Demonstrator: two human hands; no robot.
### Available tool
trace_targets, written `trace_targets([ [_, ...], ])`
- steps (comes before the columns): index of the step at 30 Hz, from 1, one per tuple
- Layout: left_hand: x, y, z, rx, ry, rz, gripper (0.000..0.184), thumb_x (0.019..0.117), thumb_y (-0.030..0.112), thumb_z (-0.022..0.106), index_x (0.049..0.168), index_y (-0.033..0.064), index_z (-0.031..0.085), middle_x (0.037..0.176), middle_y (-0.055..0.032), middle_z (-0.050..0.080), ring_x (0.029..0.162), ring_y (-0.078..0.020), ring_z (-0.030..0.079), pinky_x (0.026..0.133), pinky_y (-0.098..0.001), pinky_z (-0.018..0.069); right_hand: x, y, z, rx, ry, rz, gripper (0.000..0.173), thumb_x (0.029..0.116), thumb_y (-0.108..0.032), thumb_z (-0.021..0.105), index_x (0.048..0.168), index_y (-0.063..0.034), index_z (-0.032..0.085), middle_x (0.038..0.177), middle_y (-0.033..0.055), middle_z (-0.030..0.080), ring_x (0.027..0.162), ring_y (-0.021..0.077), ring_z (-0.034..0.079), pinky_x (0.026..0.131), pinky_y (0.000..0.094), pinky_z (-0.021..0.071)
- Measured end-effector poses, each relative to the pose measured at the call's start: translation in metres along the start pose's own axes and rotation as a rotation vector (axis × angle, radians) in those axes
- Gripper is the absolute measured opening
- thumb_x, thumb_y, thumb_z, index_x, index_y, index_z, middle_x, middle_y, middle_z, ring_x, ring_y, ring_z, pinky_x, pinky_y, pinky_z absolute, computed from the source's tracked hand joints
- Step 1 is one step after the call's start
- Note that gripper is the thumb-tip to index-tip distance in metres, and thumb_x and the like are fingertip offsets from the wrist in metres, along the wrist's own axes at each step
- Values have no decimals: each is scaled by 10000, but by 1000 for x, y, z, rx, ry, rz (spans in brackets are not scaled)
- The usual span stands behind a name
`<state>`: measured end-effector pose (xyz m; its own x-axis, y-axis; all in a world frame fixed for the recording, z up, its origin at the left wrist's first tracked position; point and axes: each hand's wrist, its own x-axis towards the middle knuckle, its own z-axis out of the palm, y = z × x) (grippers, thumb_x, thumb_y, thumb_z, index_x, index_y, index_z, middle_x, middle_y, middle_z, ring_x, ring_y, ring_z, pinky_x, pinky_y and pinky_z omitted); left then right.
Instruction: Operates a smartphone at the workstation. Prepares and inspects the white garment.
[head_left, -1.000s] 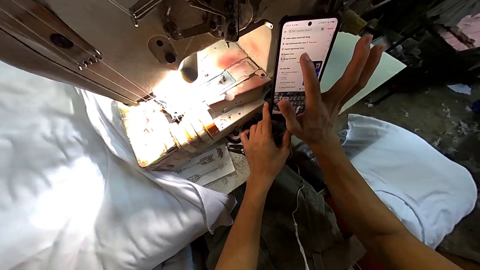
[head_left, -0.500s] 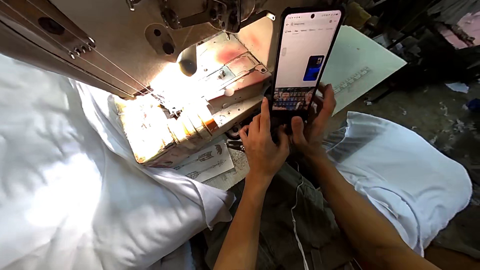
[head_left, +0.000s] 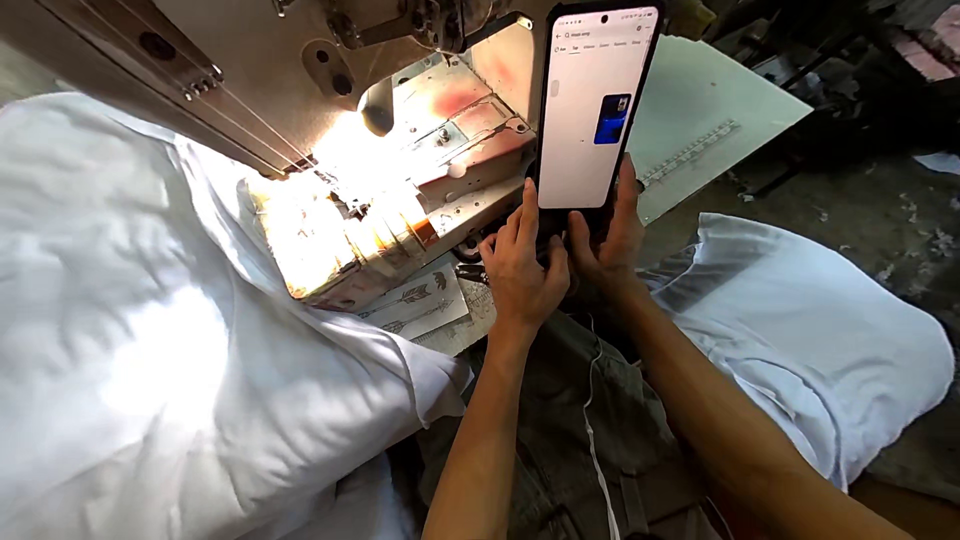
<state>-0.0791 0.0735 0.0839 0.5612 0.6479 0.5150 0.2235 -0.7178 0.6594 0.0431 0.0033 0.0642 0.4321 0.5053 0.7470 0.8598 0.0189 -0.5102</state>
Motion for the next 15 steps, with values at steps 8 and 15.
trace_targets([
  [8, 2, -3, -3, -84, -23, -11, 629, 996, 96, 517, 1602, 99, 348, 1313, -106, 669, 1067, -227, 653, 937, -507, 445, 0, 2, 0, 11, 17, -39, 770, 1005, -215, 545, 1555, 166, 164, 1458, 358, 458, 1353, 251, 532, 1121, 310, 429],
  [15, 4, -3, -4, -99, -69, -38, 612, 1023, 90, 465, 1617, 122, 322, 1337, -111, 649, 1061, -234, 645, 935, -512, 442, -3, 2, -1, 18, 19, -54, 762, 998, -128, 588, 1596, 79, 164, 1473, 317, 453, 1326, 238, 555, 1088, 315, 467],
])
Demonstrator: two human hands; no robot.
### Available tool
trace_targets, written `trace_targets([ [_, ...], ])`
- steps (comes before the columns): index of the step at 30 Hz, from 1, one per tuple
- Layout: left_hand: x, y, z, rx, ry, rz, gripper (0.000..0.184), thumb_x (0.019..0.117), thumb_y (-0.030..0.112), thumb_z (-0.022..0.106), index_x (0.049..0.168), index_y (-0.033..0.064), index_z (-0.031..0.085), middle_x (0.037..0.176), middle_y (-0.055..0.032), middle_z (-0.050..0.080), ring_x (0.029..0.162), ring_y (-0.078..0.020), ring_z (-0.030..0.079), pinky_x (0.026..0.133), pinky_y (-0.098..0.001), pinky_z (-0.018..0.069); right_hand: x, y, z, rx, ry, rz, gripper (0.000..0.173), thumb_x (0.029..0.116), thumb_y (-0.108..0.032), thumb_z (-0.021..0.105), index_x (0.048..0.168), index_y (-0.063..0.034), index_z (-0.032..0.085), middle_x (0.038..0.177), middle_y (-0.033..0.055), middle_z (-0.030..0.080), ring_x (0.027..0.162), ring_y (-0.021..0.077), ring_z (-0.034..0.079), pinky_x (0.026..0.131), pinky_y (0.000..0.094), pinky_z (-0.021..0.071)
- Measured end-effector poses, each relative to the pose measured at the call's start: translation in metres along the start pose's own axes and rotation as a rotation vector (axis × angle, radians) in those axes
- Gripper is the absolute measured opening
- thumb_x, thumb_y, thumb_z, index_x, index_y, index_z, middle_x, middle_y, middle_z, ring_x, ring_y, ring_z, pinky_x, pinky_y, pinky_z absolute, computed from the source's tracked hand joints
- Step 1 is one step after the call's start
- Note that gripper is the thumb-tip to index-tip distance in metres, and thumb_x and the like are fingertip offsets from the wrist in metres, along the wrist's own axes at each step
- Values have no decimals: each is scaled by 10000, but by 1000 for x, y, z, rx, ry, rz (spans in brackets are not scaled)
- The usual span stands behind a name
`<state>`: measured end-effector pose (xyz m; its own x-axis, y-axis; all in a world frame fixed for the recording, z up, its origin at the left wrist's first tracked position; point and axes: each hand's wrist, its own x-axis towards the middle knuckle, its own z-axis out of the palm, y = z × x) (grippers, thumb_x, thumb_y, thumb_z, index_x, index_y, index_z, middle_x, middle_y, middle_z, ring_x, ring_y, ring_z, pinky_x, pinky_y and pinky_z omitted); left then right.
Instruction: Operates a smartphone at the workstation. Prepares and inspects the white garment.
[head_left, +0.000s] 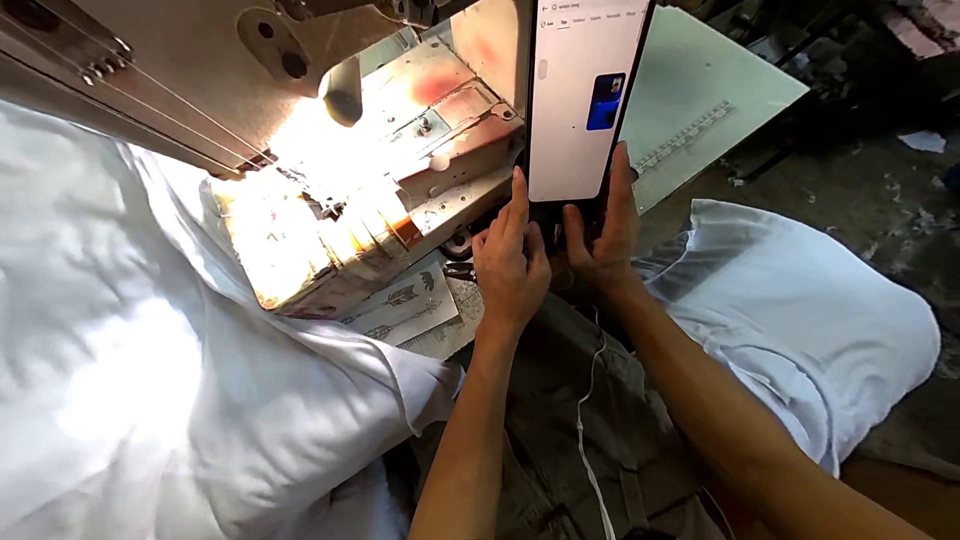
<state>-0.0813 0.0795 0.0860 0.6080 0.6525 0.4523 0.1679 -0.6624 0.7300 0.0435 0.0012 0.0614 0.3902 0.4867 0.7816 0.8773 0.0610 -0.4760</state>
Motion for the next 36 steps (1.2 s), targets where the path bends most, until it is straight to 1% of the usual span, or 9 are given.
trace_targets([
  [3, 1, 0, 1, -21, 12, 7, 611, 1016, 90, 473, 1611, 119, 337, 1386, -105, 627, 1094, -223, 641, 944, -507, 440, 1, 0, 1, -22, 11, -6, 749, 997, -130, 587, 1585, 100, 184, 1441, 327, 472, 1291, 236, 578, 1067, 301, 480],
  [7, 0, 1, 0, -43, 9, -9, 618, 1006, 117, 504, 1604, 113, 347, 1455, -104, 574, 1205, -235, 617, 973, -507, 464, 3, -3, 0, -30, 4, 1, 731, 1001, -139, 585, 1564, 132, 205, 1383, 323, 525, 1228, 223, 622, 1021, 291, 515],
  [9, 0, 2, -1, -61, 24, -30, 608, 1005, 119, 524, 1593, 107, 368, 1396, -127, 596, 1128, -253, 636, 909, -488, 504, 12, -19, -11, -59, -46, 20, 676, 1004, -127, 581, 1480, 228, 256, 1308, 345, 577, 1162, 261, 657, 958, 322, 537],
  [11, 0, 4, -2, -93, 52, -44, 597, 1001, 106, 531, 1580, 97, 387, 1318, -152, 619, 1013, -253, 647, 831, -448, 521, 15, -25, -16, -64, -95, 17, 642, 1008, -113, 560, 1440, 261, 267, 1295, 351, 584, 1150, 274, 660, 943, 332, 539],
  [13, -1, 4, -3, -140, 92, -42, 572, 995, 84, 519, 1558, 79, 420, 1262, -149, 629, 938, -204, 634, 790, -360, 527, 9, -16, -13, -69, -80, -10, 642, 994, -108, 548, 1445, 253, 268, 1282, 342, 592, 1136, 260, 669, 926, 322, 550],
  [16, -2, 3, -3, -203, 134, -23, 496, 998, 49, 506, 1494, 55, 502, 1226, -131, 618, 911, -125, 619, 791, -244, 532, 1, 0, -2, 19, -20, -10, 727, 1008, -129, 543, 1567, 143, 165, 1407, 301, 543, 1266, 187, 615, 1048, 281, 507],
  [19, -3, 2, -3, -202, 126, -17, 481, 986, 39, 512, 1465, 62, 550, 1237, -144, 604, 925, -140, 621, 787, -259, 537, 2, 3, 1, 24, 5, -29, 731, 1001, -116, 561, 1561, 149, 174, 1403, 304, 546, 1258, 179, 619, 1044, 278, 508],
  [30, -4, 1, -4, -196, 116, -29, 478, 995, 48, 504, 1469, 84, 553, 1208, -122, 643, 938, -147, 631, 802, -275, 534, 2, 2, 0, 17, -1, -27, 730, 1000, -110, 559, 1558, 159, 172, 1391, 309, 557, 1246, 194, 632, 1032, 289, 523],
  [36, -5, 0, -4, -202, 122, -22, 458, 1002, 44, 501, 1455, 73, 564, 1164, -105, 655, 948, -129, 630, 817, -251, 529, 2, 3, 2, 19, 6, -29, 735, 1000, -115, 556, 1560, 156, 165, 1369, 307, 574, 1208, 184, 653, 1001, 287, 543],
])
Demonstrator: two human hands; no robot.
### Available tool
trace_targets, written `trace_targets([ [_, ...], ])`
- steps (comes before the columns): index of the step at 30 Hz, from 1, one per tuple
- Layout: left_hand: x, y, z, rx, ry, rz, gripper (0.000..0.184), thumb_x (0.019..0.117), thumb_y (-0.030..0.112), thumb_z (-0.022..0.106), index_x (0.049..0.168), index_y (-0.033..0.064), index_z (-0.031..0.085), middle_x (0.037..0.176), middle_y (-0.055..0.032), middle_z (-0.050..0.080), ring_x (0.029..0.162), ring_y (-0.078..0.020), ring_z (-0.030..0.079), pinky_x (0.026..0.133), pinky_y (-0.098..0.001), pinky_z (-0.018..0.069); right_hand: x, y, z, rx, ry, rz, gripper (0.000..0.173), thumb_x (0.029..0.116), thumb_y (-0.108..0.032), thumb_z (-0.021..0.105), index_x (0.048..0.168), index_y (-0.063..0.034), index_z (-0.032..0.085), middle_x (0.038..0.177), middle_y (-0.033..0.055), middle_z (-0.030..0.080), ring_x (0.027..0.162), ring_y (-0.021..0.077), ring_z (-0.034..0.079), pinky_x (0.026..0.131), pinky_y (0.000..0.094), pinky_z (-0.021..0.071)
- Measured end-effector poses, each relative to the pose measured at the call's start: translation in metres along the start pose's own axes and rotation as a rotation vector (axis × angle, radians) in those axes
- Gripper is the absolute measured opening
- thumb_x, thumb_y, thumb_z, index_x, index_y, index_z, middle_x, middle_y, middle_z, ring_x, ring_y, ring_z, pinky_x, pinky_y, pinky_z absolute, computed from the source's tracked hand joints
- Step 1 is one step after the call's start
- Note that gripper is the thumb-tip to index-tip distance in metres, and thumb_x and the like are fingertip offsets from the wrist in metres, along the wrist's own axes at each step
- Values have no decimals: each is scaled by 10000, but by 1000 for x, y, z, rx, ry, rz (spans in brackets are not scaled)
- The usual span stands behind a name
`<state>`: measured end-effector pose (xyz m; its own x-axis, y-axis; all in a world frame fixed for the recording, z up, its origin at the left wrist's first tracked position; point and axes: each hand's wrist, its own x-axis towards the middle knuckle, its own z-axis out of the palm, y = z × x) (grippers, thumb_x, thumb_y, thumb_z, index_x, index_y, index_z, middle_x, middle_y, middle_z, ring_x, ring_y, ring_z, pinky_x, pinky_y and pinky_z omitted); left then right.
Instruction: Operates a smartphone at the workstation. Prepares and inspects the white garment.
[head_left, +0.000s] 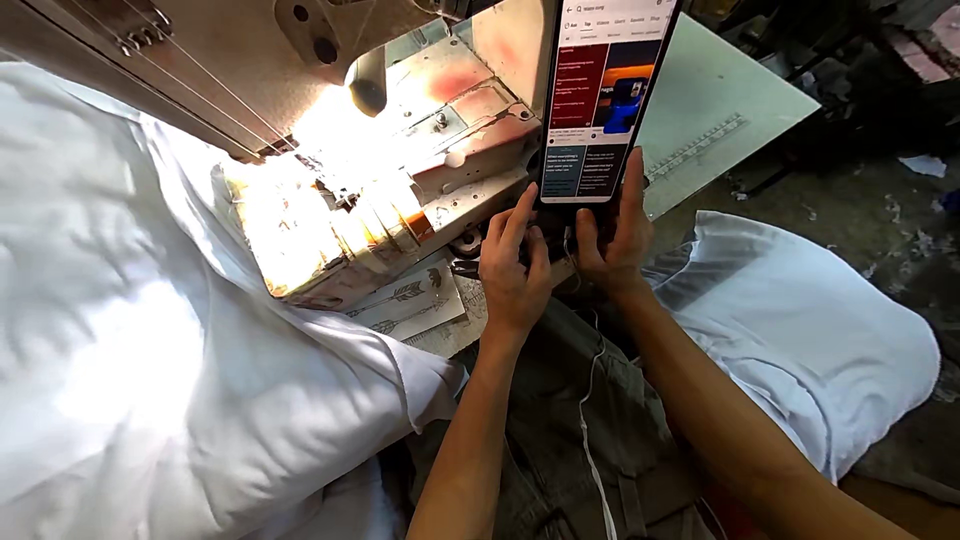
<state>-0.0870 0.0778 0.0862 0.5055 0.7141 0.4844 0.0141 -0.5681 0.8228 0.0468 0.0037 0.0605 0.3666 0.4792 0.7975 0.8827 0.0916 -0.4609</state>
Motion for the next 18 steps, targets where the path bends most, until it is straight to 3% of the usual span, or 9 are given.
trace_targets([
  [11, 0, 0, -2, -17, -22, -14, 446, 1010, 29, 478, 1448, 46, 556, 1093, -87, 668, 833, -108, 610, 741, -230, 521, -1, -2, -1, -11, 7, 15, 741, 1006, -128, 556, 1569, 143, 157, 1316, 285, 612, 1132, 141, 681, 942, 259, 563],
  [13, 1, 8, -4, -12, -40, -25, 450, 995, 9, 479, 1440, -1, 540, 1106, -118, 664, 824, -112, 613, 740, -232, 527, -1, -2, -1, -24, 5, 16, 734, 1012, -140, 552, 1568, 141, 164, 1317, 291, 607, 1133, 147, 680, 942, 258, 560],
  [15, 3, 18, -8, 0, -65, -46, 468, 969, -25, 479, 1435, -66, 501, 1120, -158, 655, 811, -118, 608, 737, -233, 517, -1, -2, -1, -43, 5, 16, 721, 1022, -174, 541, 1575, 118, 180, 1390, 309, 532, 1238, 183, 618, 1029, 274, 507],
  [18, -1, 4, -3, -44, -2, -45, 448, 1007, 22, 479, 1450, 27, 542, 1083, -96, 652, 793, -88, 589, 700, -202, 506, -1, 0, -3, -83, 3, -37, 701, 1047, -344, 518, 1570, 30, 239, 1502, 328, 387, 1400, 267, 463, 1100, 351, 436],
])
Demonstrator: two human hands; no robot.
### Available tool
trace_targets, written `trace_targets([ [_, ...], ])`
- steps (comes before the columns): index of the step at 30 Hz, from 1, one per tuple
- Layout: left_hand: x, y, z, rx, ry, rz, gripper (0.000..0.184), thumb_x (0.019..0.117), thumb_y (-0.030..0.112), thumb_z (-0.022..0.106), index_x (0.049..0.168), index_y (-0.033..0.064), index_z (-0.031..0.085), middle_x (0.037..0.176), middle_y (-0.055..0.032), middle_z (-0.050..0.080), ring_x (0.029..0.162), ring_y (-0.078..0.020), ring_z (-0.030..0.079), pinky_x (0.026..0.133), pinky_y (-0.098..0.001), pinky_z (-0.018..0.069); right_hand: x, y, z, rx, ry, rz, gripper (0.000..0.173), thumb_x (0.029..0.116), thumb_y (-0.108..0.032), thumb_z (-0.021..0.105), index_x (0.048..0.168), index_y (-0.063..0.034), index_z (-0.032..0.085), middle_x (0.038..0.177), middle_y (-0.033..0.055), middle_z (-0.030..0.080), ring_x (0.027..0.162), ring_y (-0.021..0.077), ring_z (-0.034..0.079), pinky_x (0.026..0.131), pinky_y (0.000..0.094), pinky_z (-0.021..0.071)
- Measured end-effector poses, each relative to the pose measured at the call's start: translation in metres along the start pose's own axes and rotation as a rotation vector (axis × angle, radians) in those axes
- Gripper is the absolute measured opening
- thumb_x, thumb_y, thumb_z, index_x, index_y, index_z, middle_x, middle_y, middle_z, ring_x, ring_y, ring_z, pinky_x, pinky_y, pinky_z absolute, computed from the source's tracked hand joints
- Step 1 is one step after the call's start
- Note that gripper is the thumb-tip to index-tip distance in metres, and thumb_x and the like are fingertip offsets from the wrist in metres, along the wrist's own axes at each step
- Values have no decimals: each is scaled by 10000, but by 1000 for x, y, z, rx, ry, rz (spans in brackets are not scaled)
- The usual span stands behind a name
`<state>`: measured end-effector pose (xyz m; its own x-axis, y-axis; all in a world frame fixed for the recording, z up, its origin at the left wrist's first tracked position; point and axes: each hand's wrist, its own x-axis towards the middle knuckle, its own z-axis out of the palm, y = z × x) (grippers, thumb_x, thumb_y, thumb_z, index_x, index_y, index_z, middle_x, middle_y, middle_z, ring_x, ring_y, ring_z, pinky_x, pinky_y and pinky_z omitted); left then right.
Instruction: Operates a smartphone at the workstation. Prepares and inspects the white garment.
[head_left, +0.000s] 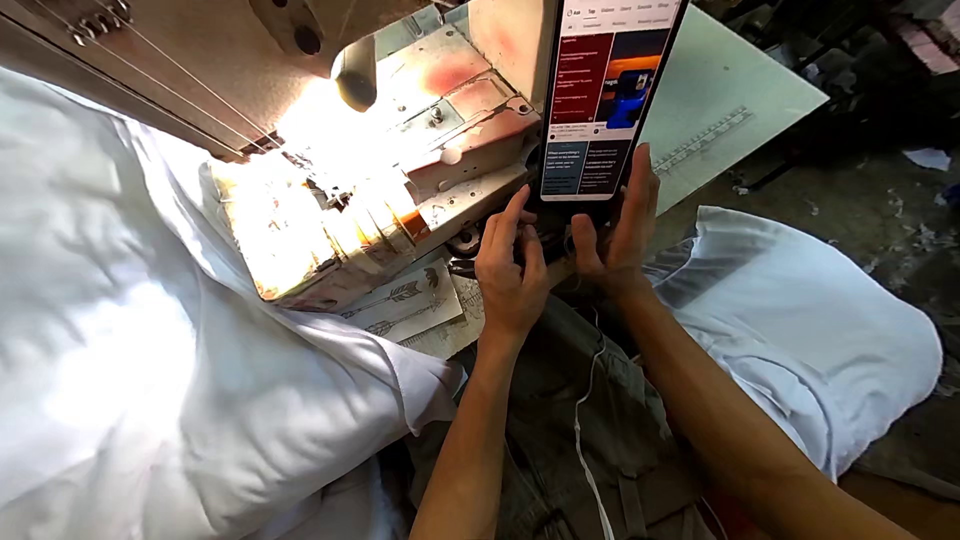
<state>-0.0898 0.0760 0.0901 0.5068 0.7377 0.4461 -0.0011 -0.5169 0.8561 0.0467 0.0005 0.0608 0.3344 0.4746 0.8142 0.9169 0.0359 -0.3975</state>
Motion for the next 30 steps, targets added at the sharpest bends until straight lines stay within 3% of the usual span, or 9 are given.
trace_targets([
  [4, -1, -2, 0, -18, 6, -4, 427, 1017, 34, 483, 1435, 55, 566, 1093, -86, 647, 829, -80, 599, 718, -193, 514, 6, 0, 1, -9, -35, -44, 765, 996, -583, 529, 1589, -172, 275, 1657, 258, 127, 1566, 323, 136, 1240, 453, 229],
  [11, -1, -3, 1, -7, 15, -1, 406, 1014, 28, 486, 1404, 56, 596, 1082, -81, 636, 806, -72, 587, 692, -180, 502, 4, 3, 6, -49, -73, -77, 683, 941, -654, 583, 1496, -269, 479, 1684, 236, 55, 1580, 355, -5, 1263, 535, 106],
  [15, 0, -3, 1, -12, 15, 5, 404, 1007, 20, 482, 1393, 47, 599, 1075, -82, 641, 789, -73, 579, 683, -182, 494, 3, 3, 3, -29, -50, -77, 808, 948, -648, 575, 1574, -213, 307, 1679, 217, 75, 1579, 317, 57, 1261, 483, 161],
  [18, 0, -2, 1, -19, 14, -10, 403, 1017, 33, 487, 1406, 52, 591, 1072, -88, 636, 795, -78, 593, 688, -190, 510, -5, 8, 2, -50, -31, -68, 922, 963, -626, 567, 1617, -124, 155, 1629, 306, 186, 1551, 344, 205, 1202, 451, 313],
  [21, -1, -2, 2, 31, 40, 22, 406, 1009, 25, 494, 1404, 33, 588, 1089, -104, 643, 831, -92, 609, 726, -199, 522, -11, 13, 3, -1, -16, -52, 875, 994, -543, 572, 1547, 14, 185, 1554, 376, 263, 1502, 365, 313, 1136, 433, 401],
  [23, -4, -1, 4, 116, 97, 132, 380, 1003, 24, 500, 1367, -19, 602, 1130, -150, 654, 940, -142, 644, 827, -238, 548, -4, 6, 1, 25, -25, -12, 869, 1001, -514, 581, 1542, 31, 175, 1557, 364, 263, 1499, 345, 324, 1146, 416, 393],
  [26, -21, 1, 1, 174, 110, 428, 301, 1002, 89, 503, 1243, 19, 668, 1160, -161, 659, 1071, -246, 618, 963, -377, 493, 3, 4, 4, 99, 9, 29, 929, 974, -539, 582, 1578, 19, 151, 1605, 314, 220, 1469, 297, 363, 1132, 378, 417],
  [28, -47, 14, -15, 189, 24, 541, 242, 1021, 142, 519, 1197, 144, 684, 1136, -72, 679, 1056, -205, 616, 983, -380, 461, 0, 6, -6, 167, 33, 26, 845, 983, -531, 587, 1589, -71, 221, 1641, 220, 228, 1460, 267, 386, 1112, 408, 442],
  [30, -92, 26, -51, 254, -111, 504, 231, 1041, 191, 513, 1219, 193, 661, 1103, -28, 684, 1018, -169, 640, 969, -349, 489, -26, -1, -36, 175, -29, 82, 708, 1011, -467, 570, 1592, -192, 272, 1660, 107, 253, 1469, 233, 390, 1125, 436, 456],
])
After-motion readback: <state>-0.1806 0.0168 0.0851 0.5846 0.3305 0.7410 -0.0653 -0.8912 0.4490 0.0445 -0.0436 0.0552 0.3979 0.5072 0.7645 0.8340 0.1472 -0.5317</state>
